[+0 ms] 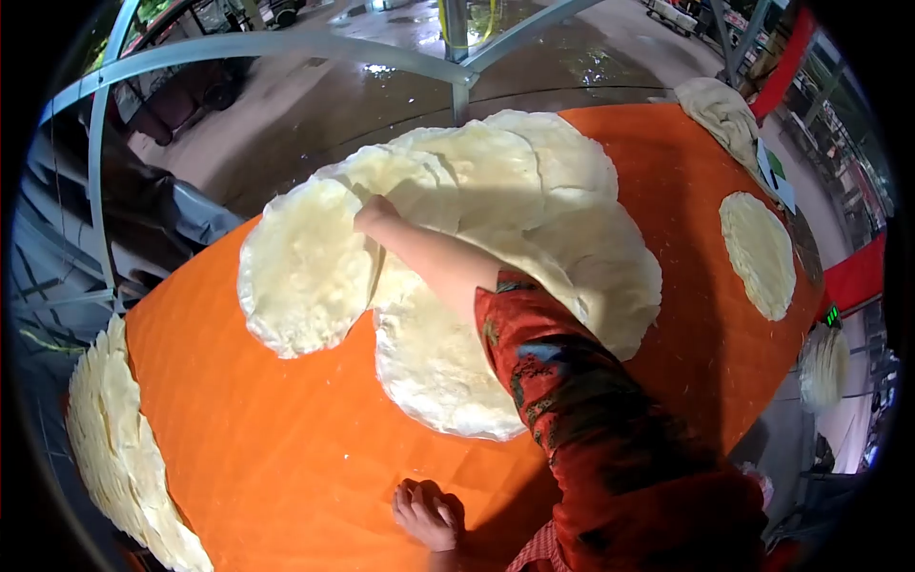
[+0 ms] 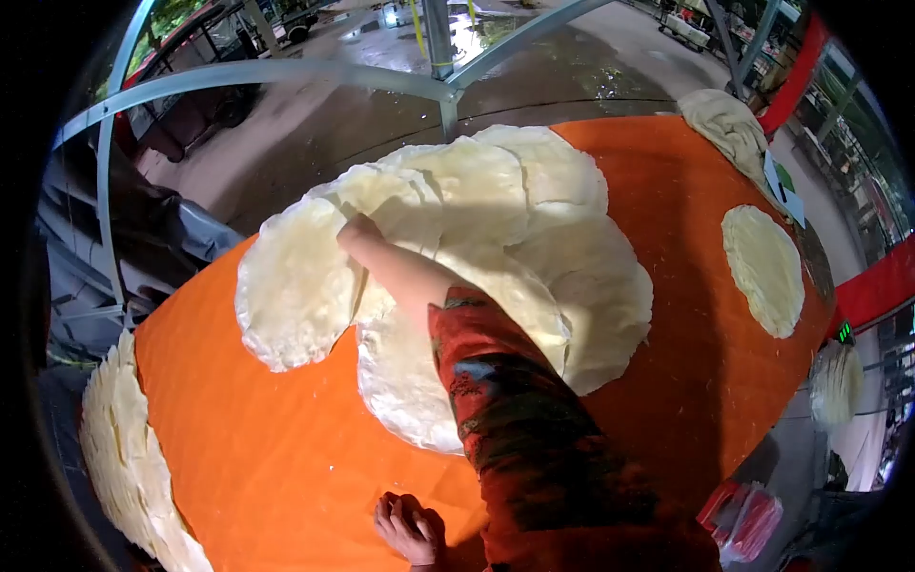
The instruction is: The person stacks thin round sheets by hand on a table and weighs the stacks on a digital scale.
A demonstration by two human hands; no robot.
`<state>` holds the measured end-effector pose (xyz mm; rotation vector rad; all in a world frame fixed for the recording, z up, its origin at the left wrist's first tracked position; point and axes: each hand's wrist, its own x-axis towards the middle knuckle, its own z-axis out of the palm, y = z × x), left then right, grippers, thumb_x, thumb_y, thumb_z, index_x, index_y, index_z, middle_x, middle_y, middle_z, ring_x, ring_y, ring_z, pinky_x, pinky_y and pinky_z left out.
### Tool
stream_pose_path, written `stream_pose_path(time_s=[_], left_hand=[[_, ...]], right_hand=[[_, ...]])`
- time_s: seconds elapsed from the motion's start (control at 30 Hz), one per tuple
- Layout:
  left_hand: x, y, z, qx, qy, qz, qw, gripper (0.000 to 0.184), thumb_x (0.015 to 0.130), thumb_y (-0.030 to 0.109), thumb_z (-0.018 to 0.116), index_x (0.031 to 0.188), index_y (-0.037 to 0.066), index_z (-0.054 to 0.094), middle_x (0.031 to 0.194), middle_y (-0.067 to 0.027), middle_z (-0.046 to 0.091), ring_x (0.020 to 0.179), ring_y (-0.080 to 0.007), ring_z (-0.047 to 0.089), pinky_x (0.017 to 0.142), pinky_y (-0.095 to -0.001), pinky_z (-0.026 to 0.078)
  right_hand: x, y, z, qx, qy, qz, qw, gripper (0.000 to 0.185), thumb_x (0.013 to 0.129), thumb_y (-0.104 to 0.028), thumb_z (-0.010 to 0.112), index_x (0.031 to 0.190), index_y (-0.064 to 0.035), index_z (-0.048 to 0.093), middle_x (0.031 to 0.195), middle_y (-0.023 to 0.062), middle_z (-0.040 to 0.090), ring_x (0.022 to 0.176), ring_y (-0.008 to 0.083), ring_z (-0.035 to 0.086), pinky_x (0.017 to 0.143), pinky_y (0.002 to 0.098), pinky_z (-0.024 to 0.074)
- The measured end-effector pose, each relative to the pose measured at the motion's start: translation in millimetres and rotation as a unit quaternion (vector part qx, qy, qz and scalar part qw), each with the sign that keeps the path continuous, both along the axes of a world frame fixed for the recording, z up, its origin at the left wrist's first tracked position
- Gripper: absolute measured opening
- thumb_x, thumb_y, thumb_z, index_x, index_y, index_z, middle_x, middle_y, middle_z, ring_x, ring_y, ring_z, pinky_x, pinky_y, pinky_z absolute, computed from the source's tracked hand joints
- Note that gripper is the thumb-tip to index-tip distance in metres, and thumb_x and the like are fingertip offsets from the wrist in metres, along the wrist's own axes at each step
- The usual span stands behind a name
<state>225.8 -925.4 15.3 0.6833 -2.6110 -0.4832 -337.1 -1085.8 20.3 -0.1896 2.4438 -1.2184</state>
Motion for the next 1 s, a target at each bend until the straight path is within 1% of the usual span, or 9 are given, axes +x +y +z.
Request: stream_pose_path(time_s=[0.03,0.17,0.27,0.4,0.6,0.7,0.83,0.93,1.0], left_hand=[[1,-1,0,-0.002,-0.003,-0.002,1.0,0.041,0.094,0.034,0.041,0.11,-0.002,0.053,0.122,-0.0258,0.05,0.11,-0.0458,0.047,0.091,-0.0539,0.037],[-3,3,3,0.008,0.009,0.017,1.0,0.041,0.094,0.034,0.041,0.111,-0.002,0.053,0.123,-0.0256,0.05,0.109,-0.0454,0.047,0.091,-0.0538,0.037],[-1,3,4,-0.002,-0.009,0.016,1.0,0.041,0.093,0.033,0.041,0.111,-0.002,0.053,0.123,-0.0255,0.05,0.109,-0.0452,0.047,0.091,-0.0534,0.038],[-1,3,5,0.007,-0.023,0.015,1.0,0.035,0.087,0.024,0.047,0.111,-0.001,0.052,0.125,-0.0271,0.047,0.111,-0.046,0.045,0.093,-0.0538,0.036],[2,1,-1,0.009,-0.028,0.009,1.0,0.037,0.091,0.028,0.044,0.114,0.001,0.054,0.128,-0.0275,0.045,0.114,-0.0446,0.044,0.095,-0.0516,0.036],[0,3,3,0.001,-0.033,0.009,0.999,0.036,0.089,0.024,0.044,0.113,-0.001,0.053,0.127,-0.0261,0.047,0.113,-0.0444,0.046,0.094,-0.0523,0.037],[4,4,0,0.001,-0.027,0.005,1.0,0.037,0.089,0.025,0.043,0.114,0.0,0.053,0.128,-0.0246,0.047,0.114,-0.0432,0.045,0.095,-0.0515,0.036],[2,5,-2,-0.006,-0.005,0.006,1.0,0.037,0.09,0.027,0.044,0.113,0.001,0.053,0.127,-0.0238,0.048,0.114,-0.0429,0.045,0.095,-0.0514,0.036],[0,8,4,-0.007,-0.008,0.01,1.0,0.037,0.09,0.029,0.044,0.113,0.001,0.053,0.126,-0.0237,0.048,0.113,-0.0431,0.045,0.094,-0.0514,0.037]], right_hand=[[1,8,3,-0.014,0.06,0.001,0.998,0.054,0.082,-0.02,0.058,0.131,-0.0001,0.048,0.135,0.0211,0.048,0.126,0.0311,0.047,0.102,0.0342,0.0407],[-45,83,43,-0.04,0.058,-0.063,0.996,0.041,0.079,-0.018,0.06,0.115,0.0005,0.059,0.123,0.0208,0.058,0.108,0.0341,0.061,0.09,0.0407,0.0494],[-51,123,26,0.223,0.227,-0.185,0.93,0.035,0.079,-0.029,0.061,0.109,-0.0104,0.058,0.116,0.0059,0.054,0.105,0.0229,0.058,0.084,0.0418,0.0486],[-60,141,7,0.055,0.132,-0.192,0.971,0.041,0.072,-0.02,0.069,0.108,-0.0059,0.058,0.11,0.0143,0.058,0.1,0.0279,0.059,0.083,0.0419,0.0493],[-74,70,35,-0.053,0.137,0.047,0.988,0.045,0.066,-0.012,0.075,0.107,-0.0017,0.059,0.104,0.0188,0.061,0.096,0.0322,0.061,0.082,0.0432,0.0506],[-1,126,165,-0.381,-0.056,0.091,0.918,0.046,0.061,-0.001,0.076,0.103,0.0062,0.06,0.097,0.0185,0.065,0.088,0.0331,0.064,0.076,0.0429,0.0533],[28,253,181,-0.484,-0.17,0.091,0.854,0.035,0.065,0.001,0.073,0.099,0.0056,0.065,0.095,0.0156,0.067,0.087,0.0281,0.065,0.081,0.0378,0.0525],[68,349,132,-0.347,-0.02,0.091,0.933,0.047,0.062,-0.008,0.076,0.106,0.0058,0.064,0.095,0.0123,0.068,0.089,0.0234,0.066,0.081,0.0353,0.0515],[75,372,71,0.008,0.027,0.062,0.998,0.045,0.059,-0.016,0.077,0.101,-0.0027,0.068,0.094,0.0126,0.07,0.09,0.0238,0.067,0.078,0.0361,0.052]])
